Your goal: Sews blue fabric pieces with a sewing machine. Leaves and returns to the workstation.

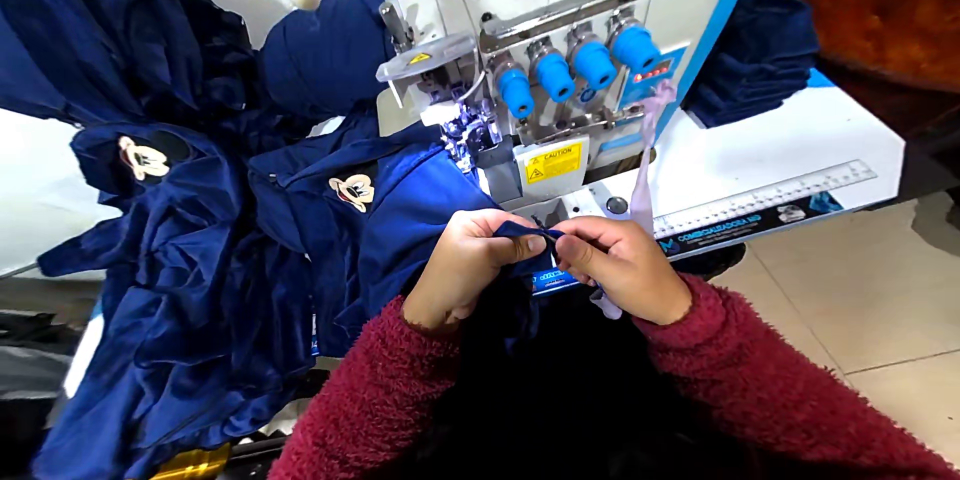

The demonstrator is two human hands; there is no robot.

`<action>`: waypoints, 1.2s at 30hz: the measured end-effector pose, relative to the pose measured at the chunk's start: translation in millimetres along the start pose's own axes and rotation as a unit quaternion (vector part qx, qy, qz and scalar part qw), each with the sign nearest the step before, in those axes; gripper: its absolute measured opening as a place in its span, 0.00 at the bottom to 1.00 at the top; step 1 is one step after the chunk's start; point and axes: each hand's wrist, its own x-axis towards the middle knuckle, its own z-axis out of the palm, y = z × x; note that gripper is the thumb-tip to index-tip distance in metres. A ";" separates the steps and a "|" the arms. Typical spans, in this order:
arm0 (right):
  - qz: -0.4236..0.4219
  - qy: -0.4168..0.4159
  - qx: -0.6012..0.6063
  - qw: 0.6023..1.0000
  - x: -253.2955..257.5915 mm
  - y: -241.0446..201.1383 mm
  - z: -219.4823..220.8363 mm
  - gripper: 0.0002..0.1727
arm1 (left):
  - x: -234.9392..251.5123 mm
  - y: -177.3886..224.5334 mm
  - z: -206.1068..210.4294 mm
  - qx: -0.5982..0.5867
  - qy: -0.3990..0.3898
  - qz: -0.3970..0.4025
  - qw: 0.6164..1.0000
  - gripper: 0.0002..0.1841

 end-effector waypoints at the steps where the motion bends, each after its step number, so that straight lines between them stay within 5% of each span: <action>1: -0.002 0.000 0.000 1.000 0.2 -0.4 0.4 0.14 | -0.4 -0.2 -0.3 -0.002 -0.001 0.000 1.000 0.06; 8: -0.033 0.019 -0.037 0.999 0.4 0.2 2.4 0.13 | -1.8 -1.4 0.2 0.003 0.013 -0.002 1.000 0.06; 15: 0.028 0.018 -0.085 0.996 -1.3 0.1 -18.1 0.17 | -7.7 -4.4 -5.2 0.033 0.024 0.049 0.998 0.05; 20: 0.038 0.056 -0.458 0.886 0.6 16.8 -70.9 0.27 | -52.2 -14.2 -37.1 0.241 0.039 0.264 0.933 0.07; 25: 0.087 0.074 -0.543 0.832 4.4 18.5 -89.6 0.26 | -98.2 -18.2 -53.4 0.242 0.103 0.375 0.889 0.08; 28: 0.016 0.105 -0.535 0.838 3.4 13.4 -61.2 0.22 | -110.3 -19.4 -48.0 0.238 0.148 0.384 0.880 0.07; 30: -0.030 0.054 -0.505 0.861 -0.3 20.3 -31.9 0.21 | -114.2 -20.8 -43.3 0.230 0.190 0.380 0.876 0.07; 33: -0.126 -0.025 -0.402 0.907 -12.1 28.1 7.0 0.17 | -119.9 -16.2 -39.8 0.218 0.252 0.383 0.861 0.06; 36: -0.229 0.016 -0.254 0.940 -28.7 14.9 39.4 0.14 | -127.1 -6.4 -33.2 0.223 0.273 0.407 0.843 0.06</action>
